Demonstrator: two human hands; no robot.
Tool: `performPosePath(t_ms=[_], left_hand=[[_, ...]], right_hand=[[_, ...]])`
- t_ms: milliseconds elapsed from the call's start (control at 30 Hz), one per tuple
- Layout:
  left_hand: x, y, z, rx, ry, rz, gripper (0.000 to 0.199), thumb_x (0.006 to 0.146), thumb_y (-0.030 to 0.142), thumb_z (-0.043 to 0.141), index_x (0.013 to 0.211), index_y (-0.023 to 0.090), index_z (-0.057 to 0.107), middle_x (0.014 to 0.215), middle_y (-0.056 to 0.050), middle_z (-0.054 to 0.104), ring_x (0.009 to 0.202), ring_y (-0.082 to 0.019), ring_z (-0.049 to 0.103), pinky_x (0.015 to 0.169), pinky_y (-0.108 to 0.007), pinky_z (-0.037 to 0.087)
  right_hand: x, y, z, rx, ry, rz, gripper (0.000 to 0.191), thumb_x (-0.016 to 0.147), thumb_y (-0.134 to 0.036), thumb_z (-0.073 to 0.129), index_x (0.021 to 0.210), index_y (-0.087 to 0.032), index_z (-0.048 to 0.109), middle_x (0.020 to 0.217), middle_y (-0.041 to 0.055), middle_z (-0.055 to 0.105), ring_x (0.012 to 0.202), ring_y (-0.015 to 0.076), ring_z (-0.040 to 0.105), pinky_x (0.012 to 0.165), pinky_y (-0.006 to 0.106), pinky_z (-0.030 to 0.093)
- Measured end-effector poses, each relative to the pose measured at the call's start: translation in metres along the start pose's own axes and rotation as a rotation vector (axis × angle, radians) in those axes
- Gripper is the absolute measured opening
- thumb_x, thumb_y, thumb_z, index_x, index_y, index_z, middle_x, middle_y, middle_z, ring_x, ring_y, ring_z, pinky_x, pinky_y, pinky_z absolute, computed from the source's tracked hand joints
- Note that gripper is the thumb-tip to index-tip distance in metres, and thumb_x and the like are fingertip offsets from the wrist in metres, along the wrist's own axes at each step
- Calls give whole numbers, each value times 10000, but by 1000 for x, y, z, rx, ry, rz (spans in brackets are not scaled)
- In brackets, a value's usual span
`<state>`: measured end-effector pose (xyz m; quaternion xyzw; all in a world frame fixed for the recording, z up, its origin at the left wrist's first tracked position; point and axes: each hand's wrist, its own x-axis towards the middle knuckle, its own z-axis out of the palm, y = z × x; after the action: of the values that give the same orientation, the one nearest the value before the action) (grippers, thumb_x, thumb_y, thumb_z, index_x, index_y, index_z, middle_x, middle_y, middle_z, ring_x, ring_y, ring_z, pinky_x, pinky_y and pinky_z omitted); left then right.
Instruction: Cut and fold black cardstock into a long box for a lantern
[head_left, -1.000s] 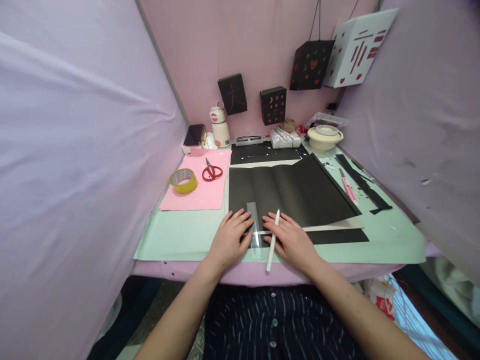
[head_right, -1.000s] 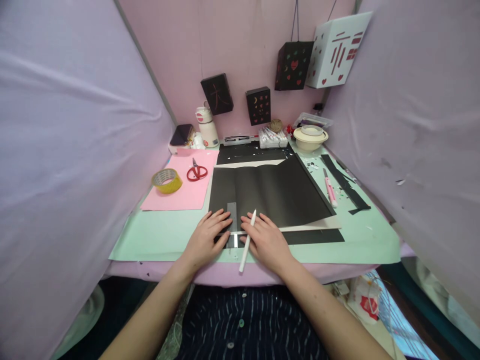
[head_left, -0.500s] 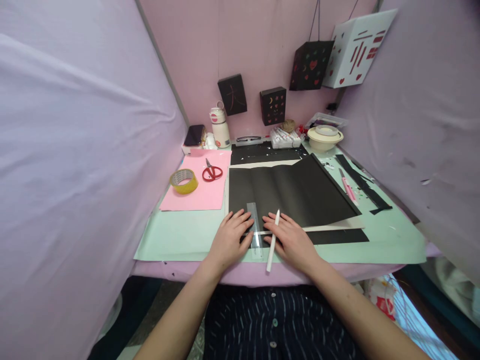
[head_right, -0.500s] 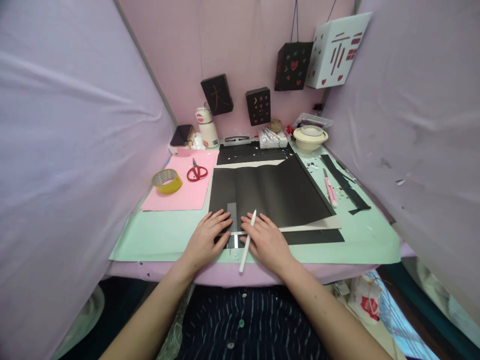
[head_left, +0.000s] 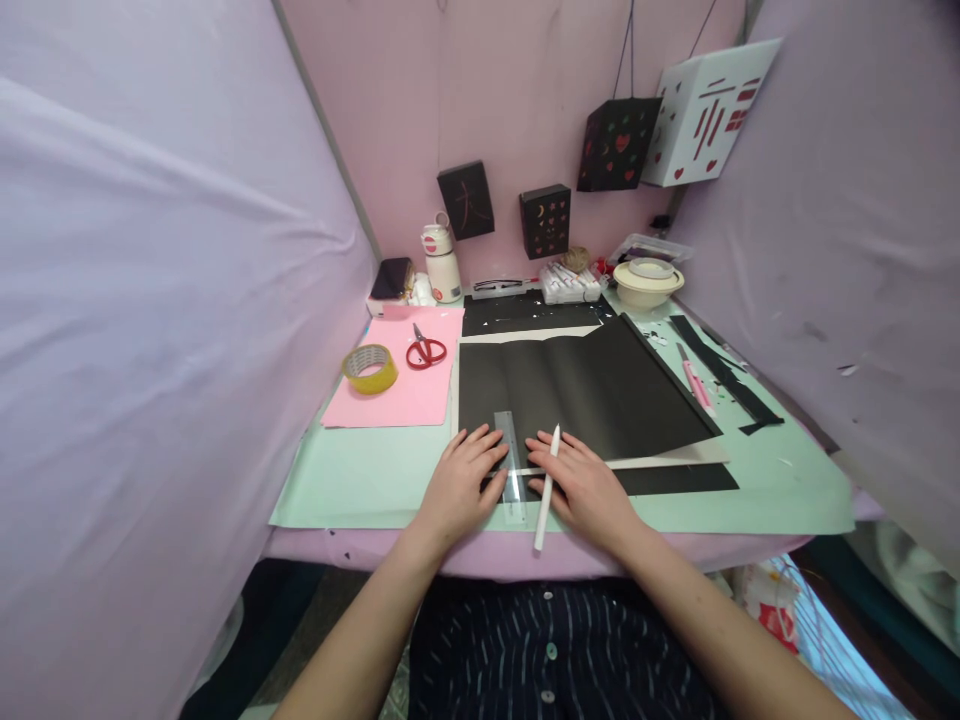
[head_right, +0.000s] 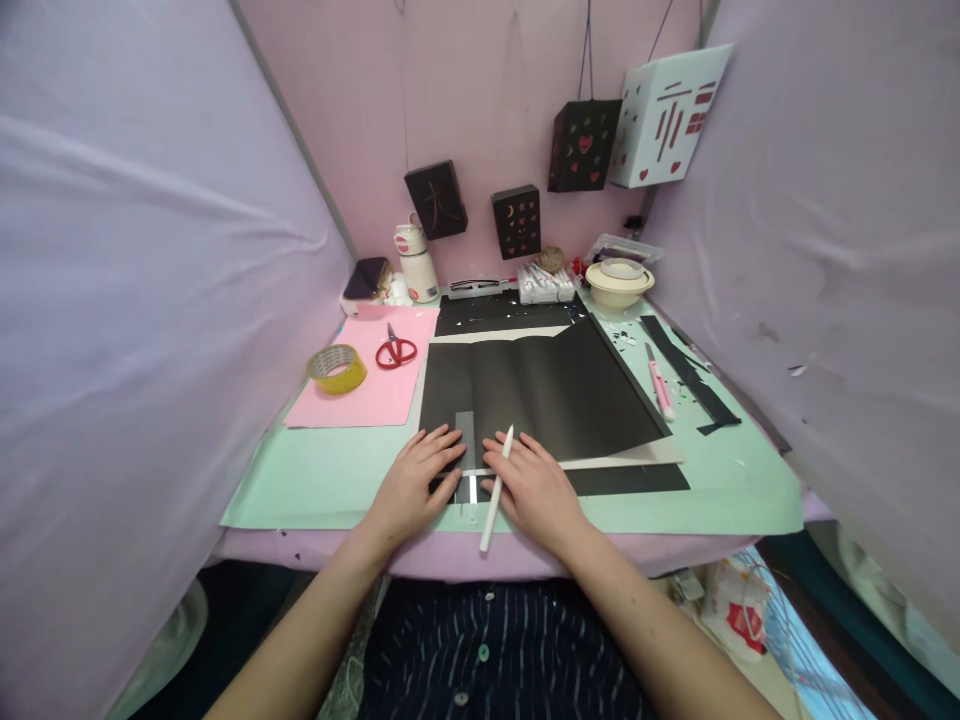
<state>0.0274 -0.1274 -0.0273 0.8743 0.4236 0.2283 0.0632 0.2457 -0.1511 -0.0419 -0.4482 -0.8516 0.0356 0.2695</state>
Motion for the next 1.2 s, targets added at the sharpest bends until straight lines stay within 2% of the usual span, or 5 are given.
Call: performPosePath(t_ms=[1200], left_hand=[[1, -3, -1, 32, -7, 11, 318, 924, 262, 500, 1214, 201, 615, 1343, -72, 591, 1312, -239, 476, 1109, -499, 358]], right_hand=[[1, 1, 4, 48, 17, 14, 256, 922, -273, 540, 1164, -206, 594, 1315, 87, 611, 1297, 234, 490, 1096, 473, 373]])
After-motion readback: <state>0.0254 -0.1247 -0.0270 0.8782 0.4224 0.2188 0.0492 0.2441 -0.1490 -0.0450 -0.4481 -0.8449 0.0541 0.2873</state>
